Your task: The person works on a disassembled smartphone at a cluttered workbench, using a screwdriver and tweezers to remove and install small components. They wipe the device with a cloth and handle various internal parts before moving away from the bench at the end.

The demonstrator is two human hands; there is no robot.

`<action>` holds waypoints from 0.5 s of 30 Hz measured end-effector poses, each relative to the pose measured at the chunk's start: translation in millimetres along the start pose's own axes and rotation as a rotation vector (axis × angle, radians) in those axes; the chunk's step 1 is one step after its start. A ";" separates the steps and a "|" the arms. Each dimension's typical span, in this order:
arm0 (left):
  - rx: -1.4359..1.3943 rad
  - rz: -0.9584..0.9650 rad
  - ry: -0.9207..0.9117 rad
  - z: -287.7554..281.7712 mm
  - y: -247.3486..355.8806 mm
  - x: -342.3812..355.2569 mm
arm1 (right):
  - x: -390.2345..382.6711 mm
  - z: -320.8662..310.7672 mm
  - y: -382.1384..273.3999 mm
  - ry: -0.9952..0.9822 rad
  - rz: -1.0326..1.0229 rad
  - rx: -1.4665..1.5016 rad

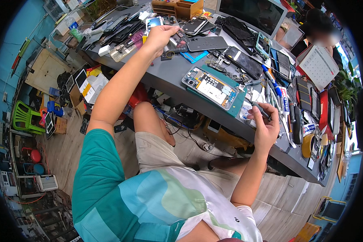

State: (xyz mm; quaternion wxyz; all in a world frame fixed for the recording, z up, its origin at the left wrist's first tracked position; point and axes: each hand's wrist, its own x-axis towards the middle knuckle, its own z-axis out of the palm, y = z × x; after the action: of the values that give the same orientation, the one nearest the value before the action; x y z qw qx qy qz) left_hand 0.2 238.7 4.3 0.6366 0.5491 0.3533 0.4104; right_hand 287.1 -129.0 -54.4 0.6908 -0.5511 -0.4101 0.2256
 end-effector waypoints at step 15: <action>-0.003 0.023 -0.023 11.0 -3.3 3.7 | 0.1 1.1 -1.7 0.010 0.002 0.013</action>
State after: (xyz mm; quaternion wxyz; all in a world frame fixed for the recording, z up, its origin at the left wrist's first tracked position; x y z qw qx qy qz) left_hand 12.0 237.5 2.7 0.6367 0.5567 0.3390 0.4120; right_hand 286.0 -128.8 -52.7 0.6961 -0.5481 -0.4047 0.2261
